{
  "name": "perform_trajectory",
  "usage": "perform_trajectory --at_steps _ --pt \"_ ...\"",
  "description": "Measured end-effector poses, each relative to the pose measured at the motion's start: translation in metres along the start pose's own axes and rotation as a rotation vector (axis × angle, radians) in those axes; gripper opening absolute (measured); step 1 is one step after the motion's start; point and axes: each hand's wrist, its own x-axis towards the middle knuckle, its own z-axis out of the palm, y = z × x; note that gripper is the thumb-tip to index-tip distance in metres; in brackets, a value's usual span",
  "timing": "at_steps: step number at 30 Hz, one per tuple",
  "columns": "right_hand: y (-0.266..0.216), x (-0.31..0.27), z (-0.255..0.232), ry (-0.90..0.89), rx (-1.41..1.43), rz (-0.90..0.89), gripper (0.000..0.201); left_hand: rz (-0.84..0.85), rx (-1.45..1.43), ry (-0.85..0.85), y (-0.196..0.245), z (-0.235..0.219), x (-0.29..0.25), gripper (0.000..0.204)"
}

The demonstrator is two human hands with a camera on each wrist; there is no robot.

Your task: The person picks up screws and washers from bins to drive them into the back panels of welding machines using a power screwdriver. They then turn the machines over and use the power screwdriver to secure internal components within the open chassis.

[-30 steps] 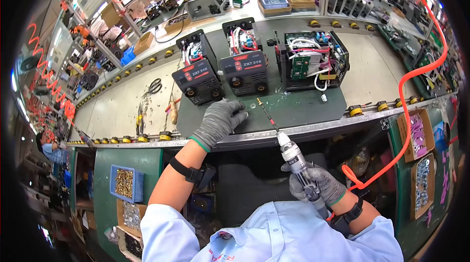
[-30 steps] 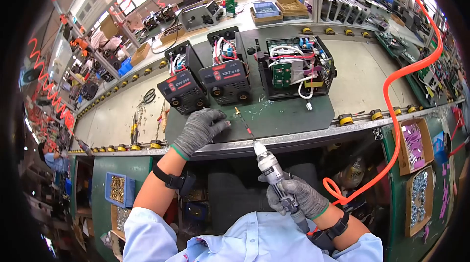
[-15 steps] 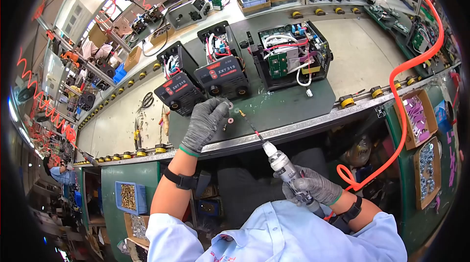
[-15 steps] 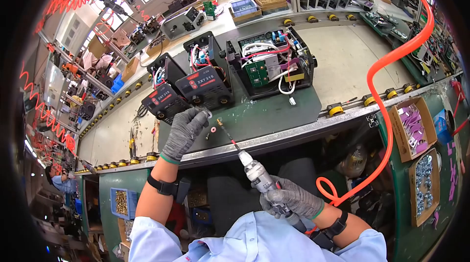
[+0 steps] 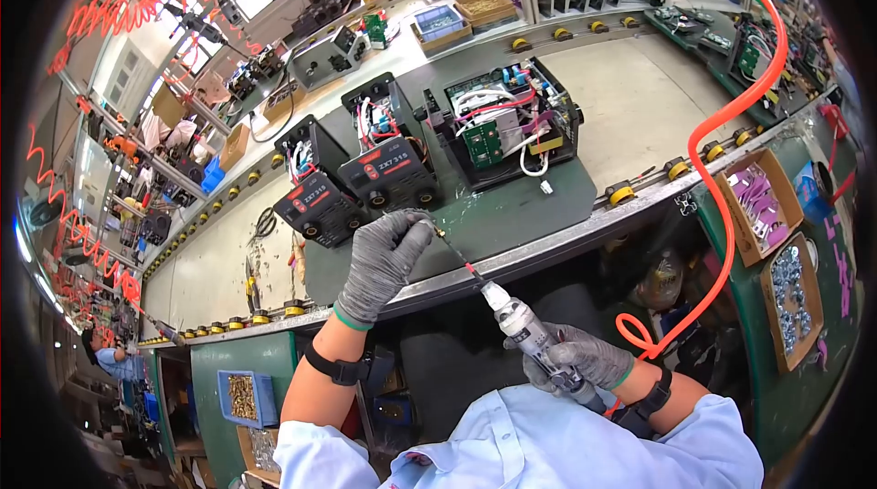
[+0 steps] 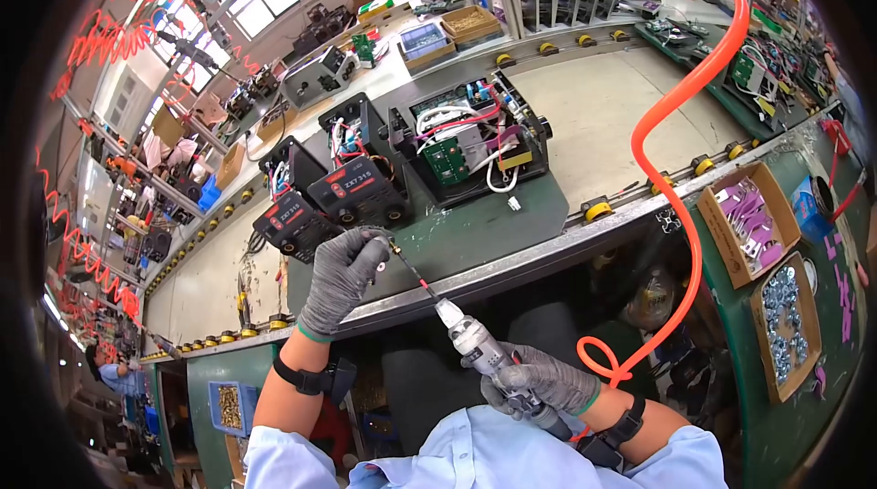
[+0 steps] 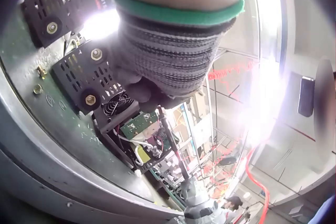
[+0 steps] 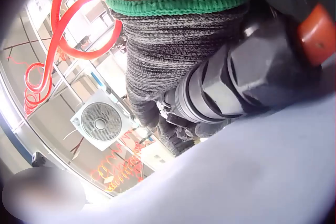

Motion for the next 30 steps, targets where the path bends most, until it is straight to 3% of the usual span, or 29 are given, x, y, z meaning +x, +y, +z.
perform_trajectory --at_steps 2,7,10,12,15,22,25,30 --pt "-0.001 -0.005 -0.002 0.0 0.011 -0.018 0.069 -0.207 -0.306 -0.062 0.009 0.001 0.004 0.029" --pt "-0.005 -0.013 -0.004 0.019 0.056 -0.044 0.069 -0.187 -0.414 -0.075 0.02 0.007 0.015 0.039" --pt "-0.01 -0.015 -0.007 0.024 0.014 -0.042 0.07 -0.297 -0.529 -0.129 0.022 0.006 0.023 0.041" --pt "-0.012 -0.017 -0.009 0.024 -0.04 -0.039 0.071 -0.498 -0.703 -0.142 0.018 0.009 0.027 0.033" --pt "-0.016 -0.019 -0.011 0.048 -0.07 -0.035 0.072 -0.561 -0.911 -0.158 0.011 0.021 0.031 0.029" --pt "-0.017 -0.025 -0.017 0.065 -0.004 -0.075 0.071 -0.369 -0.748 -0.037 0.027 0.044 0.039 0.028" --pt "-0.024 -0.029 -0.016 0.103 -0.045 -0.112 0.066 -0.487 -0.967 -0.105 0.027 0.045 0.046 0.031" --pt "-0.028 -0.031 -0.022 0.175 -0.132 -0.148 0.061 -0.459 -1.017 -0.131 0.034 0.054 0.059 0.033"
